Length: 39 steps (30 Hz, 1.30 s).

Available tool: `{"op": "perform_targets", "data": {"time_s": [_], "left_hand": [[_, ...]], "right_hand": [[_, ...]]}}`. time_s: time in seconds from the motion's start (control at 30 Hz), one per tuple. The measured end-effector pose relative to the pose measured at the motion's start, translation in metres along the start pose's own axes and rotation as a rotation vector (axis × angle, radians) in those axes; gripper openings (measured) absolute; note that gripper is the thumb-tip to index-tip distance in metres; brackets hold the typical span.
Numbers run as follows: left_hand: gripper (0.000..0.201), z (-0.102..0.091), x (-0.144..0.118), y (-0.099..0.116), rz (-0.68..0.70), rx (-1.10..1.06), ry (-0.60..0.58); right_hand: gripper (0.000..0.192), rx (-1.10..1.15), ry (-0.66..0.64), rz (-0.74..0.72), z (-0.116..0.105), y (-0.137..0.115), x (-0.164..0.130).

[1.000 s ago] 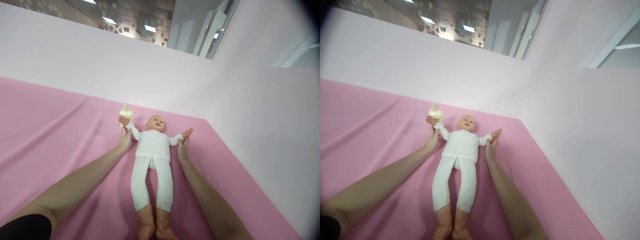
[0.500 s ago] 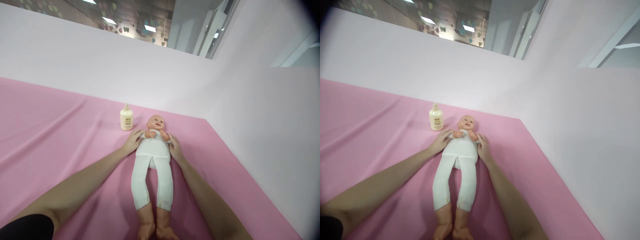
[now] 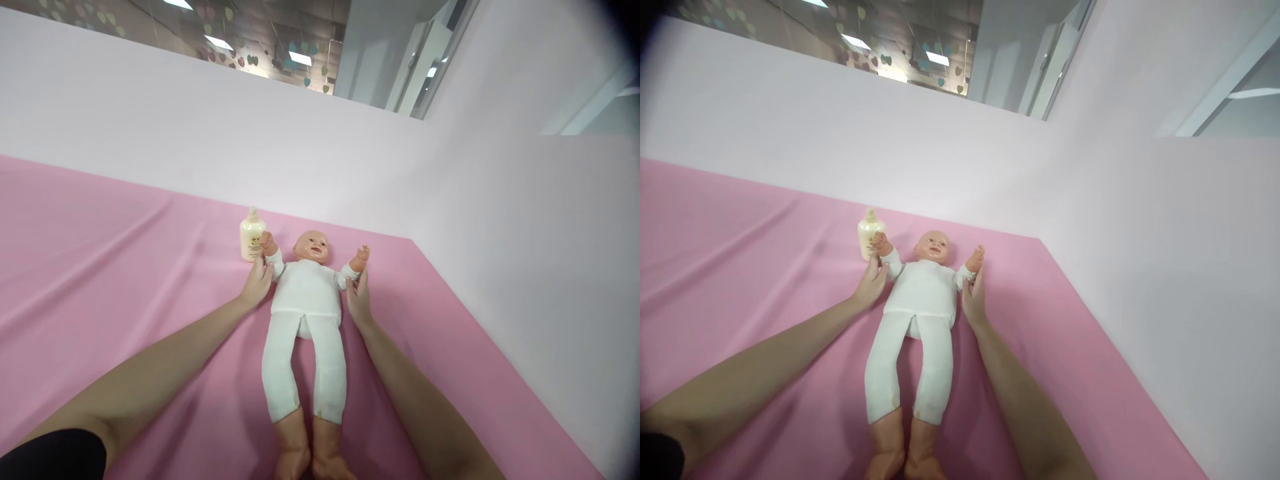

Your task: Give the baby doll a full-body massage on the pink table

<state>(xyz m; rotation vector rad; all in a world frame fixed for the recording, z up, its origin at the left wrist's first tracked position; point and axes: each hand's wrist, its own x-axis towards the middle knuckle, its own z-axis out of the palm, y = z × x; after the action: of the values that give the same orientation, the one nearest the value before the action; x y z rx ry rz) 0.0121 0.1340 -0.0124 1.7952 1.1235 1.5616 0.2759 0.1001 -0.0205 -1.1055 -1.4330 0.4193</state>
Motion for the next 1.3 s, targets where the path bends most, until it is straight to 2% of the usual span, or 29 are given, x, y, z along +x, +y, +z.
{"op": "perform_targets", "data": {"time_s": [0.1,0.2,0.33,0.4,0.57,0.7,0.87,1.07,1.3], "left_hand": [[0.052,0.000,0.001,-0.006,-0.039,-0.050,0.035],[0.064,0.001,0.002,-0.013,-0.085,-0.026,0.021],[0.081,0.005,0.002,-0.022,-0.089,0.088,-0.101],[0.084,0.006,0.001,-0.027,-0.063,0.110,-0.161],[0.071,0.005,0.000,-0.029,-0.041,0.194,-0.239],[0.061,0.002,0.000,-0.021,-0.094,0.295,-0.270],[0.059,0.001,0.002,-0.014,-0.084,0.341,-0.287],[0.057,0.001,0.004,-0.022,-0.144,0.449,-0.291],[0.055,0.002,0.007,-0.019,-0.151,0.569,-0.299]], "right_hand": [[0.066,0.037,0.027,0.005,-0.001,-0.004,0.001],[0.070,0.016,0.019,0.052,-0.001,0.004,0.002],[0.081,-0.094,-0.035,0.197,0.001,0.027,0.000],[0.081,-0.118,-0.052,0.192,0.001,0.035,-0.001],[0.068,-0.156,-0.076,0.069,0.000,0.037,0.000],[0.058,-0.246,-0.071,0.045,-0.001,0.030,0.000],[0.055,-0.276,-0.032,0.099,0.000,0.023,-0.001],[0.053,-0.286,-0.129,0.144,-0.002,0.025,0.002],[0.056,-0.261,-0.152,0.224,-0.004,0.034,0.007]]}}
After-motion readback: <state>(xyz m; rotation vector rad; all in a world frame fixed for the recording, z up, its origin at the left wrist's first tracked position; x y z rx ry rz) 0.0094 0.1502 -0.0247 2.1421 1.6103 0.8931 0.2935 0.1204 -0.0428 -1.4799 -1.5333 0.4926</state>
